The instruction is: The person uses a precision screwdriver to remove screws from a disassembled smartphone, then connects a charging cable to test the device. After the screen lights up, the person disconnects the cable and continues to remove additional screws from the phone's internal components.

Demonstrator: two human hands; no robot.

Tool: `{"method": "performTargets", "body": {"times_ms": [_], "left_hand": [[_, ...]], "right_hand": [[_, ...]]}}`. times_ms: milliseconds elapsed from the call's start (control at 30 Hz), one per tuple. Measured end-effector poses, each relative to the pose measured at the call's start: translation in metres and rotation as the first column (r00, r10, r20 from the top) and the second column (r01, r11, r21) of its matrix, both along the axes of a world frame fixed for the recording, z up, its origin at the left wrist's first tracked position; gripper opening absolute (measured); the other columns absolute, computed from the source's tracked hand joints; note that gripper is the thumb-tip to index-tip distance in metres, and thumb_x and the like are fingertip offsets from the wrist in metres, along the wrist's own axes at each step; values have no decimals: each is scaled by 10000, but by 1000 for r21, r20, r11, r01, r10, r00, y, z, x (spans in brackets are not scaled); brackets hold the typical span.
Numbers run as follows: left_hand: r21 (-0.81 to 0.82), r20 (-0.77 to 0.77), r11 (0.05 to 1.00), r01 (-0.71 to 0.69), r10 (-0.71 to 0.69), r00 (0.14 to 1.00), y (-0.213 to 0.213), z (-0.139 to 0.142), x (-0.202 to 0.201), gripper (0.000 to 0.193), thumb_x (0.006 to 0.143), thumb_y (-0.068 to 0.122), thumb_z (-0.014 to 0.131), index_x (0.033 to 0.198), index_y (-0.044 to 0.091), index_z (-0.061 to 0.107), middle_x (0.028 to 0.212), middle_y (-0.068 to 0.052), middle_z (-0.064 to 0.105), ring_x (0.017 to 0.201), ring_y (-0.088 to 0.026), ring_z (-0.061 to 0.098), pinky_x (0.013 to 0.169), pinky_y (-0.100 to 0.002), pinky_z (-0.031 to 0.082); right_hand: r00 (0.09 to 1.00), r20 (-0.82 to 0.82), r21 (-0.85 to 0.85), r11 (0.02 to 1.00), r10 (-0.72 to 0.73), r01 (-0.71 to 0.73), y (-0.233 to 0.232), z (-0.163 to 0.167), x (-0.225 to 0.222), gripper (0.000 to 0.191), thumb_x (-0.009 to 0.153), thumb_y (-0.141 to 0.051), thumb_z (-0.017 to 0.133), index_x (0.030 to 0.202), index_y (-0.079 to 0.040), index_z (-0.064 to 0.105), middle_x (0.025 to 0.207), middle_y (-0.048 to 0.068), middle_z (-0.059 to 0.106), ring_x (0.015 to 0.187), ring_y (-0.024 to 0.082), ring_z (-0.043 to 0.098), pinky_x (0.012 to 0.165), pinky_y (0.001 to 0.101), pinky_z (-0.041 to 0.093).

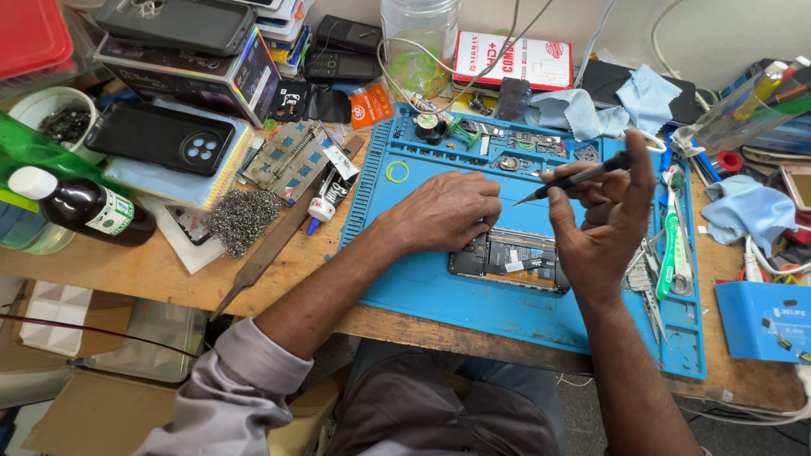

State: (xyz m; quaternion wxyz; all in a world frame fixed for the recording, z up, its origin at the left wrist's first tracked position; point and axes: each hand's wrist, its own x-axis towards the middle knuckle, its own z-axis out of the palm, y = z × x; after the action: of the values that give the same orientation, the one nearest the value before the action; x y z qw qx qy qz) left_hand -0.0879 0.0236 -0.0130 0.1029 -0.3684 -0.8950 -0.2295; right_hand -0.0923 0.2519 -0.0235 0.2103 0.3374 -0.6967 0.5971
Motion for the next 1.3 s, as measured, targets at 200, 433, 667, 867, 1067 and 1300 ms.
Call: {"method": "performTargets", "body": {"times_ms": [200,433,667,867,1067,1300], "left_hand": [[-300,-51,953,-45,31,998,14,2,-4,66,868,114,625,836,58,635,905,-79,607,953,-264,616,837,-453,493],[-260,150,964,62,-23,988,8,1,-18,117,910,166,596,917,52,622,940,-105,614,973,-302,620,833,-464,506],[-70,209,992,-102,114,971,-28,-7,-32,129,900,187,588,961,81,629,987,-99,622,986,-296,627,856,-457,502],[-92,144,988,-123,135,980,-36,-17,-30,119,912,181,633,962,74,646,1007,-98,630,1015,-303,631,868,-449,512],[-16,166,995,-99,100,981,-43,-3,-21,89,863,103,712,950,94,696,991,-80,651,992,-304,650,817,-443,522],[5,373,1000,-31,27,927,-51,11,-13,235,768,197,836,956,108,725,919,-27,713,891,-227,703,769,-408,549]], "right_hand": [[999,25,-51,998,-30,32,12,-1,-7,813,1146,172,644,1697,-164,149,1182,141,609,1126,211,682,1010,326,598],[999,42,-79,997,-11,14,12,0,-8,818,1138,177,644,1696,-162,151,1179,137,601,1120,206,677,1047,333,635],[1000,30,-2,1000,-6,6,3,8,-6,841,1052,189,643,1661,-142,167,1196,154,638,1139,227,718,976,332,633],[997,10,105,992,76,-76,-14,7,0,874,950,184,667,1644,-130,238,1217,167,677,1151,261,730,992,381,652],[987,1,168,973,158,-156,-17,3,4,846,944,160,676,1622,-125,258,1245,175,692,1196,269,721,1007,396,621],[985,-25,188,969,171,-163,-32,-3,9,767,974,121,695,1586,-117,300,1239,166,705,1209,261,720,1034,403,640]]}}
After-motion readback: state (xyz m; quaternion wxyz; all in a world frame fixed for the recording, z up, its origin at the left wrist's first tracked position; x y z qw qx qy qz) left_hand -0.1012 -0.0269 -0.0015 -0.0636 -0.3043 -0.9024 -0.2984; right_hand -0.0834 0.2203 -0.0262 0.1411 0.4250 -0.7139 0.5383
